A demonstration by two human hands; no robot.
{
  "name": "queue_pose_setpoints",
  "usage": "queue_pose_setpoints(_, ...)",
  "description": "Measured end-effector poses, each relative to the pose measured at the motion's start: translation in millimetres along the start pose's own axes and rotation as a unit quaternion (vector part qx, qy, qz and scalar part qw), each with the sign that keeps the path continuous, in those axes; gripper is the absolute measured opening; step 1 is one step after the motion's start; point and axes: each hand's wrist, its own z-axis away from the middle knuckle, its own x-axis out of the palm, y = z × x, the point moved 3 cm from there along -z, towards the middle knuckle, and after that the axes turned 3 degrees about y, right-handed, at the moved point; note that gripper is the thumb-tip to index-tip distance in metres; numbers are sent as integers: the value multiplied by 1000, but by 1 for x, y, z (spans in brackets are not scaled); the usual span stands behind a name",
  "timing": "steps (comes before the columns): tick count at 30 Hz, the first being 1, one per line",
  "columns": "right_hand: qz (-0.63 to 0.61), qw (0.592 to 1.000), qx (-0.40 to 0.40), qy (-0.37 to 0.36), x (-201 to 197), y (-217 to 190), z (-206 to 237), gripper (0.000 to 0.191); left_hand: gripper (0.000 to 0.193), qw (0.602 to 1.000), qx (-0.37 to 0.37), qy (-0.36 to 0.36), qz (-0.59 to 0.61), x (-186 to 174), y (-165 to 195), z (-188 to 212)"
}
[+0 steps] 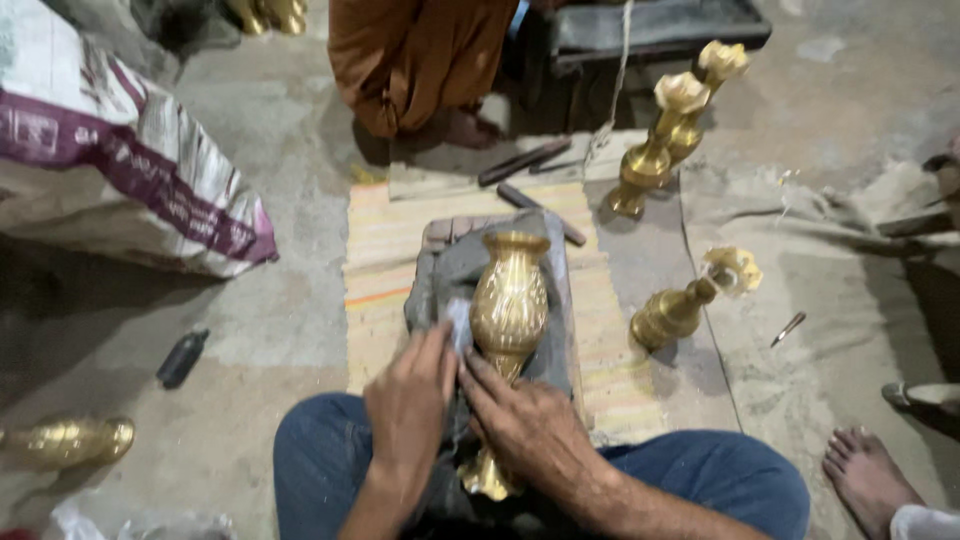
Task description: The person sits on the floor and polishes an engraved brass vase, rubbing its surface with a small white abrasive pad held in the right hand while the left hand steadies and rotates the vase. The vase rests on a cloth-covered cushion, and the person occasionally pauses to rub the surface with a finger before resuming polishing.
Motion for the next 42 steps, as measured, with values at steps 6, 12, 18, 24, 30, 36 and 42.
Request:
queue_pose_setpoints(6, 4, 1000, -2, -24, 1, 1, -2, 51, 27, 999, -29, -33, -6, -4, -2, 9)
queue_pose_setpoints(12, -1, 1000, 2, -3, 2, -2, -1, 52, 29, 999, -17, -36, -20, 7, -6, -5)
queue_pose_setpoints(18, 4, 1000, 11, -21, 3, 0, -5, 53, 30, 999, -18, -26, -5, -6, -5, 13)
queue_pose_setpoints(24, 3, 999, 18, -32, 7, -3, -5, 51, 32, 999, -11, -31, -21, 8, -11, -7)
queue_pose_setpoints(30, 9, 1000, 14, -9, 6, 0, -3, 51, 29, 1000, -4, -10, 1, -1, -12, 23)
queue_pose_setpoints(36, -2, 1000, 16, -18, 5, -3, -5, 53, 31, 998, -13, -50, -41, 24, -17, -8)
queue_pose_setpoints(42, 5, 1000, 11, -20, 7, 1, -2, 53, 33, 999, -2, -33, -26, 0, -10, 21)
